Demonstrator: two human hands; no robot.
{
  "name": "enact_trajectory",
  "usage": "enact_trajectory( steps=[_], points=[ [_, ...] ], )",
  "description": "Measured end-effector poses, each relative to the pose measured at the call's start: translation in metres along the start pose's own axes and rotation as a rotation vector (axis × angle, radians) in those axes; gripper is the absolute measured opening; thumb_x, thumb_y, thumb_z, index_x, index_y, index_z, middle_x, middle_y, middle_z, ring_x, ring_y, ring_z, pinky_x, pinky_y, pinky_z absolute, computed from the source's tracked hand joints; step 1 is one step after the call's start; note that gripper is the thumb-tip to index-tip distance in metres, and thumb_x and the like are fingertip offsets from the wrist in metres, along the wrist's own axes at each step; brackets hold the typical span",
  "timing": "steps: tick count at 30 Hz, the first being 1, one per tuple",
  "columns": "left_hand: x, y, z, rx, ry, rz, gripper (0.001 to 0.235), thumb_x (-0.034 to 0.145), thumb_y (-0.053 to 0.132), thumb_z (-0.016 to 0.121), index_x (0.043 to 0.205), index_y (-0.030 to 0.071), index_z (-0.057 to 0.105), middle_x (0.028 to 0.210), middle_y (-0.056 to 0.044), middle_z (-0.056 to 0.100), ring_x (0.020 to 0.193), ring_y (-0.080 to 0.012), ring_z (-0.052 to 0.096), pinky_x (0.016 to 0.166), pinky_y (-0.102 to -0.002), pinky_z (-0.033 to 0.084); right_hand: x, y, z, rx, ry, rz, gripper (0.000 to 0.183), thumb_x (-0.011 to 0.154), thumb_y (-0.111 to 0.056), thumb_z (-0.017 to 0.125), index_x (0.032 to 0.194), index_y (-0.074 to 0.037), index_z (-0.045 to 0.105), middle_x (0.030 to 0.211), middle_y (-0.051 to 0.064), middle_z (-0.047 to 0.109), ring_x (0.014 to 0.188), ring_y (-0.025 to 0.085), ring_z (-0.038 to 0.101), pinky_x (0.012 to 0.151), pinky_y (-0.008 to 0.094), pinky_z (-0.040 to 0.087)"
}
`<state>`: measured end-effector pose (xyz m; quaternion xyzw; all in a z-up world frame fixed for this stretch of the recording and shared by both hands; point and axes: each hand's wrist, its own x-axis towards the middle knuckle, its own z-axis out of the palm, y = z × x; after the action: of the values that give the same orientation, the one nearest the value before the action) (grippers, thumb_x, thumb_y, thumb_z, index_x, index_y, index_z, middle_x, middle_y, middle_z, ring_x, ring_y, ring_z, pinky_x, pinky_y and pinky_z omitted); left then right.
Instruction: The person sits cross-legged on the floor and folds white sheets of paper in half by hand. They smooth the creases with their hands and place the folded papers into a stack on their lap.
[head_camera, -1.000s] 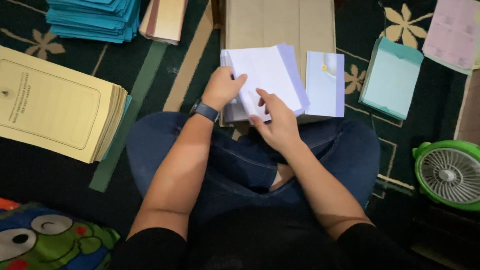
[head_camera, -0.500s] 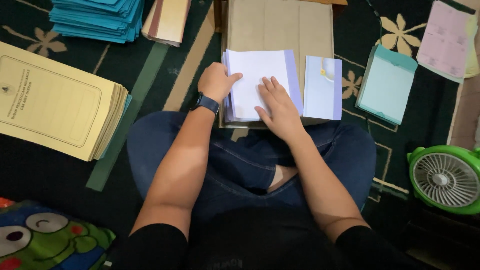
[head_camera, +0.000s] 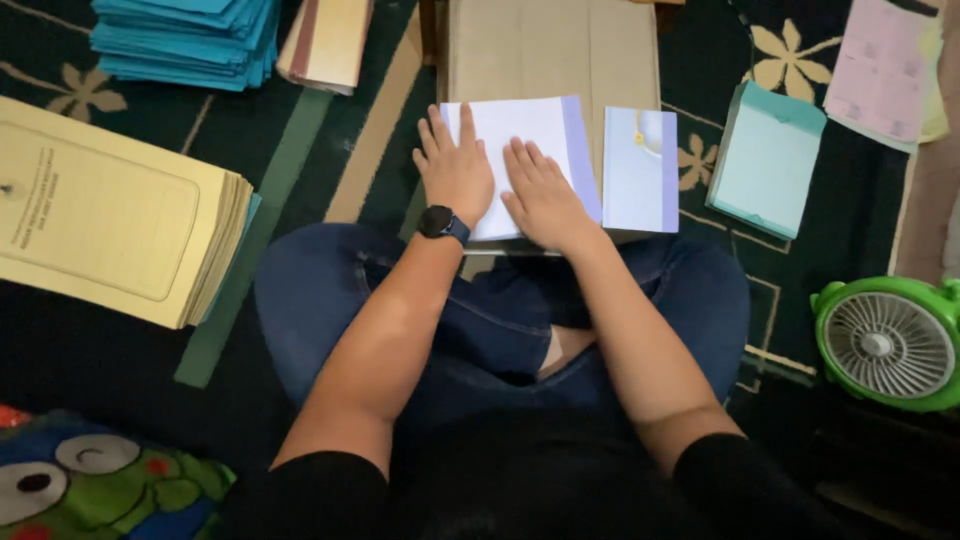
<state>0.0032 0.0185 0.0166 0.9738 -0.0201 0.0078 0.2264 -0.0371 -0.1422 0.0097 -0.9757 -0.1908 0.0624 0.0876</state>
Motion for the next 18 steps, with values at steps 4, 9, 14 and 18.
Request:
enact_trajectory(
  steps=[4, 9, 14, 18],
  points=[
    [-0.001, -0.003, 0.003, -0.031, -0.036, -0.006, 0.053, 0.113, 0.024, 0.036, 0.164, 0.012, 0.028, 0.166, -0.029, 0.018, 0.154, -0.0502, 0.019, 0.118, -0.067, 0.029, 0.042, 0.011, -0.001, 0.012, -0.024, 0.025, 0.066, 0.111, -0.041, 0.03, 0.166, -0.007, 0.019, 0.172, 0.019, 0.019, 0.159, 0.036, 0.017, 0.127, 0.051, 0.016],
    [0.007, -0.012, 0.022, 0.001, 0.022, -0.01, 0.052, 0.113, 0.024, 0.036, 0.164, 0.013, 0.028, 0.167, -0.027, 0.017, 0.154, -0.0503, 0.022, 0.118, -0.068, 0.03, 0.056, 0.021, -0.011, -0.046, -0.01, 0.08, 0.072, 0.11, -0.051, 0.02, 0.167, -0.007, 0.018, 0.172, 0.016, 0.02, 0.16, 0.031, 0.016, 0.128, 0.051, 0.014],
    [-0.001, -0.007, 0.012, 0.022, 0.045, -0.006, 0.053, 0.113, 0.024, 0.034, 0.165, 0.013, 0.027, 0.167, -0.027, 0.015, 0.155, -0.0512, 0.017, 0.118, -0.07, 0.025, 0.026, 0.029, -0.017, -0.061, 0.022, 0.248, 0.072, 0.11, -0.047, 0.023, 0.164, -0.001, 0.021, 0.171, 0.021, 0.02, 0.159, 0.033, 0.017, 0.127, 0.051, 0.017],
    [-0.005, -0.003, 0.007, 0.099, 0.051, -0.035, 0.054, 0.113, 0.027, 0.034, 0.165, 0.014, 0.028, 0.169, -0.027, 0.013, 0.156, -0.0507, 0.009, 0.119, -0.074, 0.015, -0.021, 0.018, -0.013, -0.035, 0.012, 0.345, 0.069, 0.11, -0.043, 0.022, 0.164, 0.0, 0.023, 0.172, 0.021, 0.019, 0.159, 0.033, 0.016, 0.126, 0.052, 0.014]
  ],
)
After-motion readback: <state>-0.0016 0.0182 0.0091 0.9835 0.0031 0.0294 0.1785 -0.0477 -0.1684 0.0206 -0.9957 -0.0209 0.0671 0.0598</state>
